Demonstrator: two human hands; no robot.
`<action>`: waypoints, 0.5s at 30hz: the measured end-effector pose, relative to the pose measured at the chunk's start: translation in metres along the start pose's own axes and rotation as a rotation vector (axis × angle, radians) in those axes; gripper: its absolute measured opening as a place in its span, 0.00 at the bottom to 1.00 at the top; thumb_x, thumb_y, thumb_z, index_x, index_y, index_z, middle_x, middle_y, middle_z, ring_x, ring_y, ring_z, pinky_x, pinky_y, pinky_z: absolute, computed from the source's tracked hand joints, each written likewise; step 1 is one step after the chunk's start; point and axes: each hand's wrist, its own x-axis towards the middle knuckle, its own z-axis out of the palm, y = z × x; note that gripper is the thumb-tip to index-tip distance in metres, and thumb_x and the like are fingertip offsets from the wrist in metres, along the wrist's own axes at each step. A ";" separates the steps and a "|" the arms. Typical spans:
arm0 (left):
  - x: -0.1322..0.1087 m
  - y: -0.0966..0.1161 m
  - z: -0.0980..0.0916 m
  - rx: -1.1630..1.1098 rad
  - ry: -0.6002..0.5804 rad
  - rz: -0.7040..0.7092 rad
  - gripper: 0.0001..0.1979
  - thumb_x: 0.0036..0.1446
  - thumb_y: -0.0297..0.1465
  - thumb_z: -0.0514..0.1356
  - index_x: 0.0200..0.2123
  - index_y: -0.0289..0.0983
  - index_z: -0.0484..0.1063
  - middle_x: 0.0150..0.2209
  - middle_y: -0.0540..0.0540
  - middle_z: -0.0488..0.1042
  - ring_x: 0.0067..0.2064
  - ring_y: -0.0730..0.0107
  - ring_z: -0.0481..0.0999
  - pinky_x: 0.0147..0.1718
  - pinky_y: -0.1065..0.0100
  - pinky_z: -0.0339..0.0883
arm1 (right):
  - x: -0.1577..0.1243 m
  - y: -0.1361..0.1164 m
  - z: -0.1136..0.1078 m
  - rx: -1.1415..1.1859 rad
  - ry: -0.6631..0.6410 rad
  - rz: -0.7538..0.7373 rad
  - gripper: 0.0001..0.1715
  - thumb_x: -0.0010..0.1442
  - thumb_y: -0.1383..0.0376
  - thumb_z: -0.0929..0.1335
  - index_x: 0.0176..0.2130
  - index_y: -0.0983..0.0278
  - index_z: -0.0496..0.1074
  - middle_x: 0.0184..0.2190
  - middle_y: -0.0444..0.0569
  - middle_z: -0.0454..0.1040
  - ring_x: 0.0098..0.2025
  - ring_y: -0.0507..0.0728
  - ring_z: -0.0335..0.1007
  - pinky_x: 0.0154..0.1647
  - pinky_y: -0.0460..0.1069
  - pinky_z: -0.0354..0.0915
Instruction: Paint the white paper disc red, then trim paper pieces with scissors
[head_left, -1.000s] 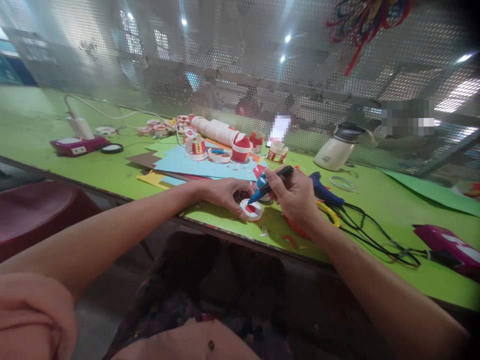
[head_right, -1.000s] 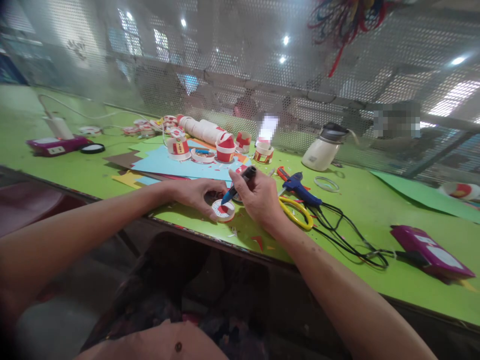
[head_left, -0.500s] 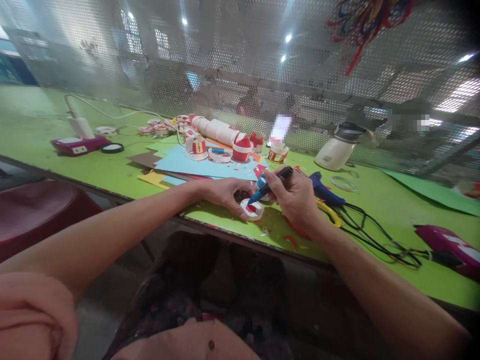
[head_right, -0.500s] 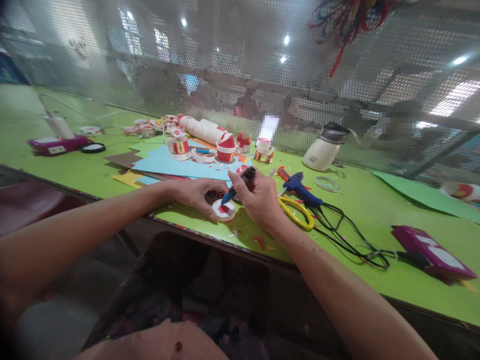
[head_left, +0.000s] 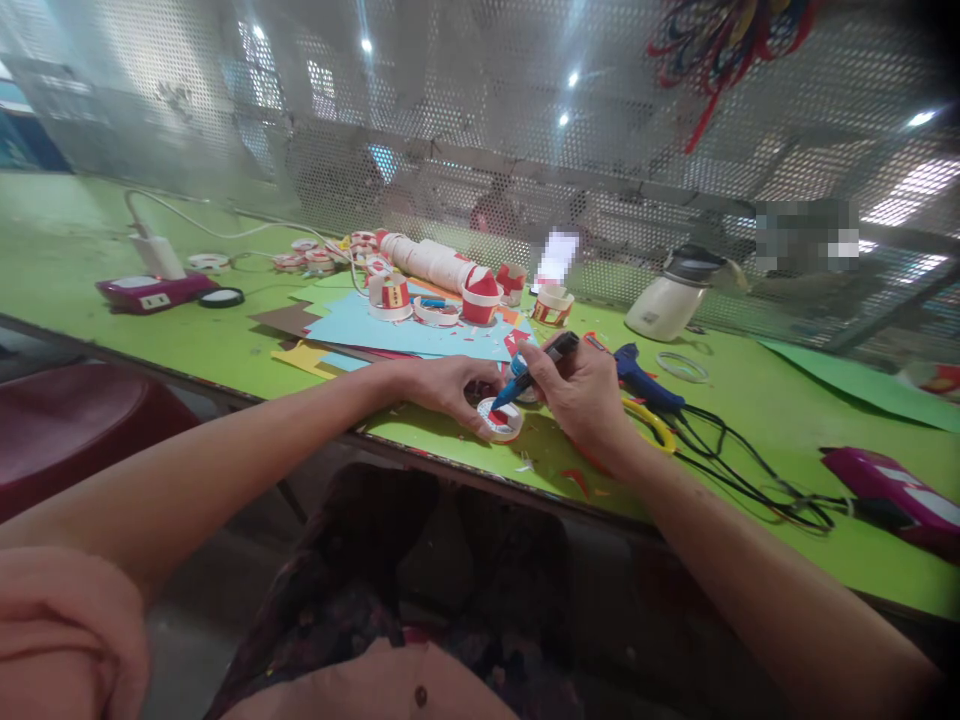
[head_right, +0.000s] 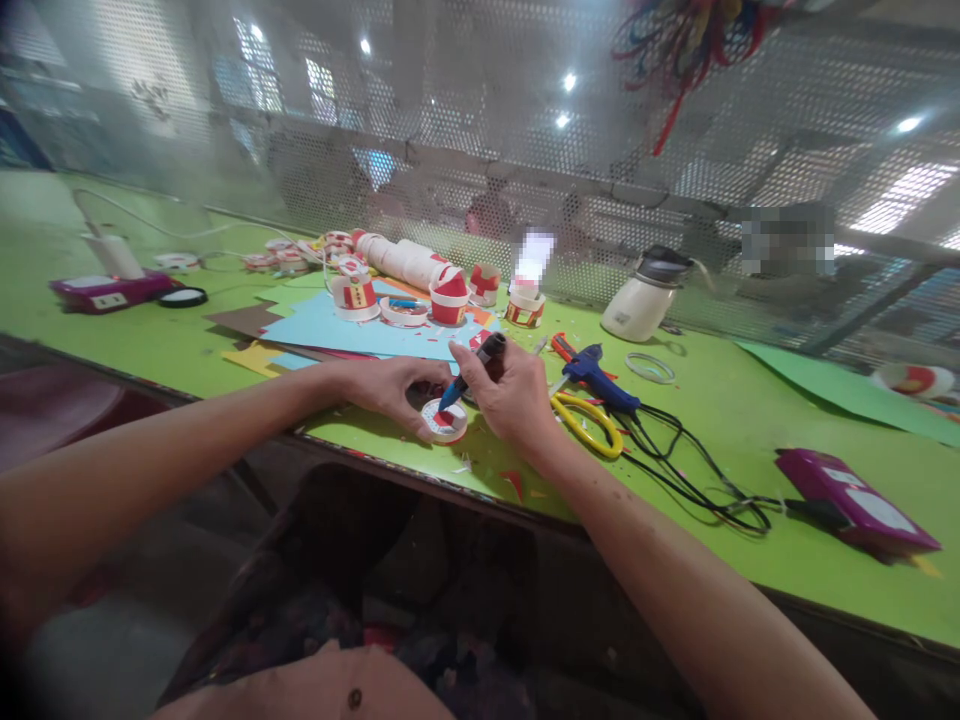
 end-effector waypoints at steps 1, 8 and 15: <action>0.000 -0.001 0.000 0.001 0.000 0.004 0.22 0.43 0.43 0.67 0.37 0.36 0.66 0.35 0.49 0.64 0.38 0.68 0.63 0.37 0.69 0.57 | -0.001 0.000 0.000 0.000 0.004 -0.001 0.25 0.56 0.48 0.69 0.22 0.63 0.62 0.14 0.39 0.61 0.16 0.47 0.54 0.18 0.46 0.52; 0.001 -0.004 0.001 -0.017 -0.005 0.018 0.21 0.43 0.42 0.67 0.37 0.37 0.67 0.35 0.49 0.64 0.38 0.69 0.63 0.38 0.68 0.57 | -0.002 0.000 0.000 -0.005 -0.014 -0.034 0.26 0.57 0.46 0.67 0.23 0.63 0.62 0.15 0.40 0.62 0.17 0.47 0.55 0.18 0.45 0.53; 0.000 -0.001 -0.001 0.004 -0.013 0.013 0.21 0.43 0.43 0.67 0.36 0.37 0.67 0.35 0.50 0.64 0.38 0.68 0.63 0.37 0.68 0.57 | -0.002 0.000 0.000 -0.023 -0.004 -0.038 0.26 0.58 0.46 0.66 0.22 0.63 0.62 0.15 0.40 0.62 0.17 0.48 0.56 0.19 0.46 0.54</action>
